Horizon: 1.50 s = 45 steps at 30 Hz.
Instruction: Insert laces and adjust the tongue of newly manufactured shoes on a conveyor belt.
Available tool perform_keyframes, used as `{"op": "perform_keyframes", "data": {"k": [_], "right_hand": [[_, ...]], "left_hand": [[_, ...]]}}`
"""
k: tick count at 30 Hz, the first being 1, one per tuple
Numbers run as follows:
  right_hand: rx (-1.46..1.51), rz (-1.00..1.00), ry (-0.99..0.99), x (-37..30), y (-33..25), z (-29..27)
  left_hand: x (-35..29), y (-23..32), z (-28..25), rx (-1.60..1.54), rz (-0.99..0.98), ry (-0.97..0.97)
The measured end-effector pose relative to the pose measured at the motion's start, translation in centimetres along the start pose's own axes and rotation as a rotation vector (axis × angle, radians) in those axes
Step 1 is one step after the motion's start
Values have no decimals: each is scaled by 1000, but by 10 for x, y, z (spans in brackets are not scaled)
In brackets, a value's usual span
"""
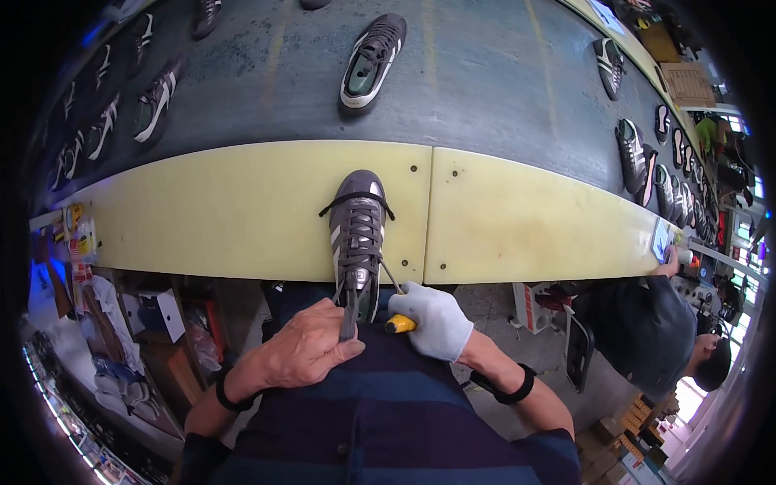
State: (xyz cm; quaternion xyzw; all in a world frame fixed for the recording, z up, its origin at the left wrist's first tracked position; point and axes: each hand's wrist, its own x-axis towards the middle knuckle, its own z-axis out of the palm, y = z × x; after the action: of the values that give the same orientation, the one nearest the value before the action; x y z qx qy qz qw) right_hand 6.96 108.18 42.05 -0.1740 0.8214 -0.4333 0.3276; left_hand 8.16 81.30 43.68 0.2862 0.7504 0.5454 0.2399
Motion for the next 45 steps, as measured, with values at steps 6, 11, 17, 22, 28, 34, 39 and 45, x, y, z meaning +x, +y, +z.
{"op": "perform_keyframes", "data": {"k": [6,11,17,22,28,34,39,45], "right_hand": [[354,-257,-212,-40,-11,-42],[272,99,74,-51,4,-60],[-73,-85,22,-4,0,6],[317,-4,-175,-37,1,-16],[289,85,-6,-10,4,-24],[-567,-257,-235,39,-28,-7],[-346,-170,-364,4,-33,-50],[26,-137,13,4,5,-27]], "left_hand": [[-2,-2,4,43,35,19],[4,7,8,31,5,-29],[-5,7,12,74,23,36],[-10,9,9,67,-36,20],[-8,24,-5,-18,34,-35],[-14,25,-14,-24,49,-70],[-30,19,-21,-55,-45,-8],[-20,41,-22,-191,58,84]]}}
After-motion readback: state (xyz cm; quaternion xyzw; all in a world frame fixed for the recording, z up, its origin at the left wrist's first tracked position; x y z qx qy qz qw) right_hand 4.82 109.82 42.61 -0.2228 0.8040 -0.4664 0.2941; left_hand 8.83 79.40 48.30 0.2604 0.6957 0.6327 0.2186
